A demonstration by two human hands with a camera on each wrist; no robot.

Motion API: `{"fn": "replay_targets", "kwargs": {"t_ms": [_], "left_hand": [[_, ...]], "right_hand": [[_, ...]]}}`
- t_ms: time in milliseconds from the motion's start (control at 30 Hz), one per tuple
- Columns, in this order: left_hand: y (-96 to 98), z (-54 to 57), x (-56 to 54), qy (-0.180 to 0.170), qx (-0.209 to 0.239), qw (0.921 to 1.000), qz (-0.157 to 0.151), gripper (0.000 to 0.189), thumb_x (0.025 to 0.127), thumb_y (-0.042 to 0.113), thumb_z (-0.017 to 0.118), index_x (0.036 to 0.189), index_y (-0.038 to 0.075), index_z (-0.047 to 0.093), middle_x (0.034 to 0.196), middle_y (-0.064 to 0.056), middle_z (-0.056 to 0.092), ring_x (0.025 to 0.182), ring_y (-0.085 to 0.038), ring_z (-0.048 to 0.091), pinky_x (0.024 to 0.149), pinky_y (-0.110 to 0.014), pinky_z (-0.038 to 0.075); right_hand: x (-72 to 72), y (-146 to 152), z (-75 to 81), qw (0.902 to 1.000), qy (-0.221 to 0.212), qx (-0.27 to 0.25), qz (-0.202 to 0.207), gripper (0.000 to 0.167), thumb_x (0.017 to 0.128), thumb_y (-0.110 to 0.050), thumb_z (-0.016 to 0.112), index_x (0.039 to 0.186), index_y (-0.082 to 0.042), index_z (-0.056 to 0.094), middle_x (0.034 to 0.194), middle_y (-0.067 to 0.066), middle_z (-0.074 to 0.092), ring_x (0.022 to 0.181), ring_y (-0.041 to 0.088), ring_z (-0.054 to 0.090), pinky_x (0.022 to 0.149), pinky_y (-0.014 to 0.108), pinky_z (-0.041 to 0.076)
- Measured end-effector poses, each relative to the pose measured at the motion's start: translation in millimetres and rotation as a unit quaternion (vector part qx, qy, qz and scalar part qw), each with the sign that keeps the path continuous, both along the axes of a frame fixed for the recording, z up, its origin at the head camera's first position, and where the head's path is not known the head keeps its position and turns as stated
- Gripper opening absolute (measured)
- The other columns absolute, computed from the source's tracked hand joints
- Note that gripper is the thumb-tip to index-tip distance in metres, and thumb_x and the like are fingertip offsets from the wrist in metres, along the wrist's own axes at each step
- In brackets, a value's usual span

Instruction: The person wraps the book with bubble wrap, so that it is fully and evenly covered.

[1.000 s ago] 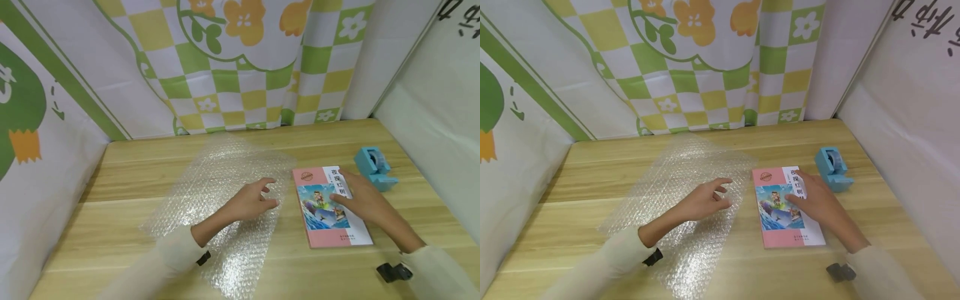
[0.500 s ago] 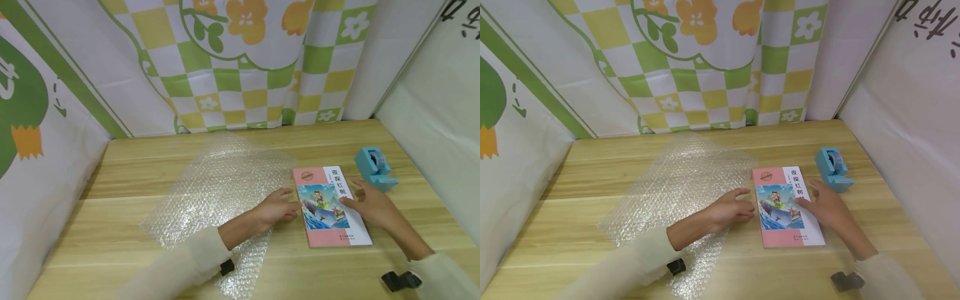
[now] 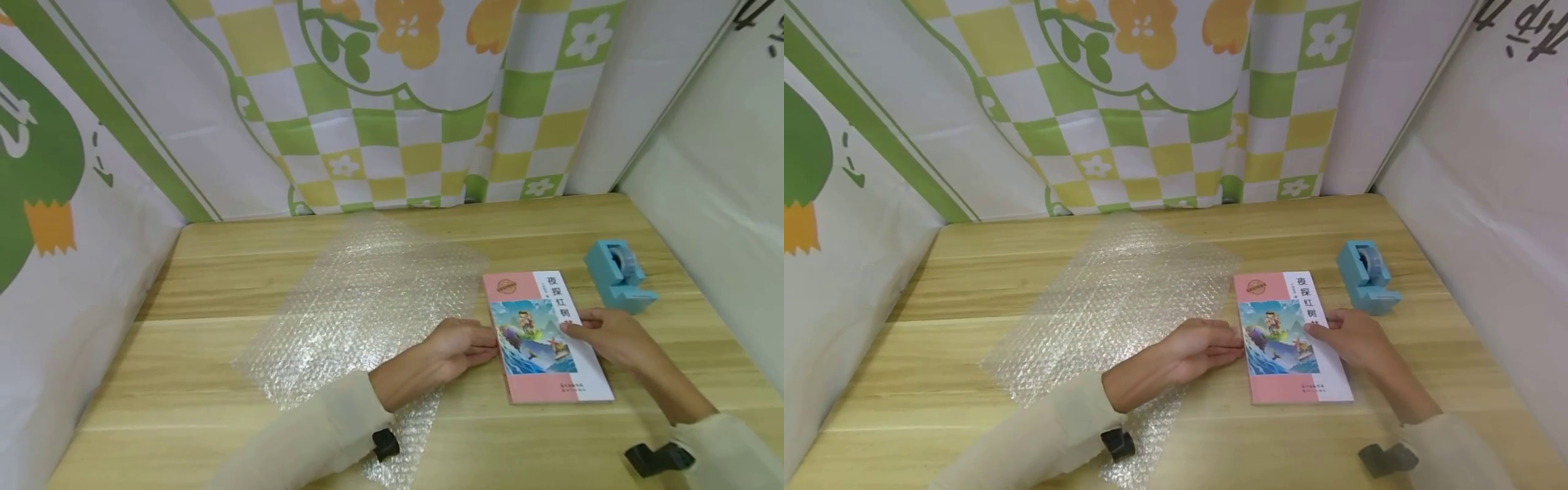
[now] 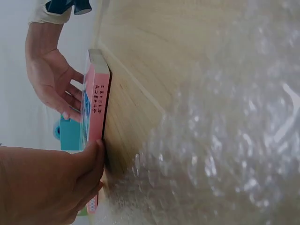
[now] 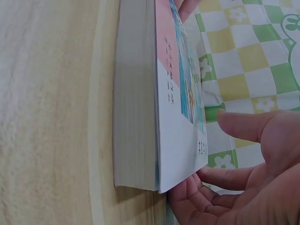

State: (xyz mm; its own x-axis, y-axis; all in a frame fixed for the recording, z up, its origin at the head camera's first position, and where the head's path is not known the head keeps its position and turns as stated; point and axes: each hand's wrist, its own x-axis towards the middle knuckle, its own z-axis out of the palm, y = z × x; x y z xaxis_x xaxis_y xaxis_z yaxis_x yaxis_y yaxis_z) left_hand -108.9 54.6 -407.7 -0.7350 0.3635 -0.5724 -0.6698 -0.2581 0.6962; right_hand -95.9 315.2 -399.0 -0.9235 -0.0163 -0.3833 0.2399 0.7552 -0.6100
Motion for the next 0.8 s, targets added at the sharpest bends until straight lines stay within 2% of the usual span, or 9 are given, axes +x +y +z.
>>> {"fn": "replay_targets", "kwargs": {"t_ms": [100, 167, 333, 500, 600, 700, 800], "left_hand": [[2.0, 0.2, 1.3, -0.002, -0.006, 1.0000, -0.003, 0.014, 0.089, -0.014, 0.061, 0.102, -0.015, 0.061, 0.108, -0.032, 0.066, 0.104, -0.036, 0.066, 0.097, -0.042, 0.051], [3.4, -0.1, 1.9, -0.006, -0.010, 0.9999, -0.004, 0.010, 0.089, -0.013, 0.061, 0.100, -0.014, 0.063, 0.107, -0.029, 0.067, 0.102, -0.034, 0.066, 0.098, -0.042, 0.051], [9.2, -2.2, 2.6, -0.013, -0.021, 0.9997, -0.005, 0.021, 0.090, -0.013, 0.061, 0.111, -0.015, 0.065, 0.101, -0.022, 0.070, 0.095, -0.027, 0.066, 0.096, -0.041, 0.051], [17.8, -2.2, 5.0, 0.007, -0.048, 0.9986, -0.022, 0.031, 0.089, -0.012, 0.063, 0.120, -0.008, 0.064, 0.098, -0.018, 0.071, 0.085, -0.020, 0.065, 0.084, -0.035, 0.054], [22.5, -1.4, 7.6, 0.010, -0.044, 0.9988, -0.016, 0.040, 0.087, -0.015, 0.062, 0.125, -0.004, 0.062, 0.098, -0.019, 0.072, 0.088, -0.025, 0.069, 0.084, -0.038, 0.056], [25.9, -1.2, 9.3, -0.003, -0.028, 0.9996, 0.006, 0.044, 0.085, -0.020, 0.060, 0.124, -0.001, 0.058, 0.096, -0.022, 0.070, 0.092, -0.034, 0.069, 0.087, -0.048, 0.056], [29.6, -1.7, 10.1, -0.014, -0.016, 0.9996, 0.020, 0.045, 0.084, -0.022, 0.059, 0.121, 0.003, 0.054, 0.093, -0.022, 0.068, 0.088, -0.036, 0.068, 0.087, -0.054, 0.055]], "right_hand": [[0.0, 1, -2.5, 1.0000, 0.007, 0.007, -0.001, 0.069, 0.100, -0.032, 0.061, 0.135, 0.024, 0.040, 0.123, 0.040, 0.053, 0.104, 0.045, 0.057, 0.082, 0.049, 0.052], [0.0, 1, -3.8, 0.9998, 0.012, 0.012, -0.001, 0.067, 0.099, -0.028, 0.062, 0.135, 0.024, 0.040, 0.124, 0.041, 0.051, 0.107, 0.048, 0.055, 0.084, 0.052, 0.051], [-1.9, 1, -6.7, 0.9998, 0.005, 0.015, -0.007, 0.065, 0.096, -0.024, 0.066, 0.134, 0.023, 0.042, 0.119, 0.038, 0.055, 0.099, 0.042, 0.059, 0.079, 0.047, 0.052], [-2.4, 2, -6.5, 0.9998, -0.005, 0.015, -0.015, 0.066, 0.096, -0.022, 0.068, 0.136, 0.022, 0.040, 0.118, 0.036, 0.056, 0.095, 0.037, 0.060, 0.077, 0.044, 0.053], [-1.7, 3, -6.4, 0.9997, -0.004, 0.011, -0.019, 0.067, 0.095, -0.021, 0.069, 0.136, 0.023, 0.039, 0.118, 0.036, 0.056, 0.095, 0.037, 0.061, 0.076, 0.043, 0.053], [-0.9, 4, -6.9, 0.9997, -0.002, 0.010, -0.023, 0.067, 0.094, -0.021, 0.069, 0.136, 0.022, 0.040, 0.117, 0.036, 0.057, 0.095, 0.037, 0.061, 0.075, 0.041, 0.054], [-0.8, 4, -7.1, 0.9996, 0.000, 0.012, -0.025, 0.067, 0.094, -0.021, 0.070, 0.136, 0.021, 0.040, 0.118, 0.036, 0.057, 0.096, 0.038, 0.060, 0.077, 0.043, 0.053]]}}
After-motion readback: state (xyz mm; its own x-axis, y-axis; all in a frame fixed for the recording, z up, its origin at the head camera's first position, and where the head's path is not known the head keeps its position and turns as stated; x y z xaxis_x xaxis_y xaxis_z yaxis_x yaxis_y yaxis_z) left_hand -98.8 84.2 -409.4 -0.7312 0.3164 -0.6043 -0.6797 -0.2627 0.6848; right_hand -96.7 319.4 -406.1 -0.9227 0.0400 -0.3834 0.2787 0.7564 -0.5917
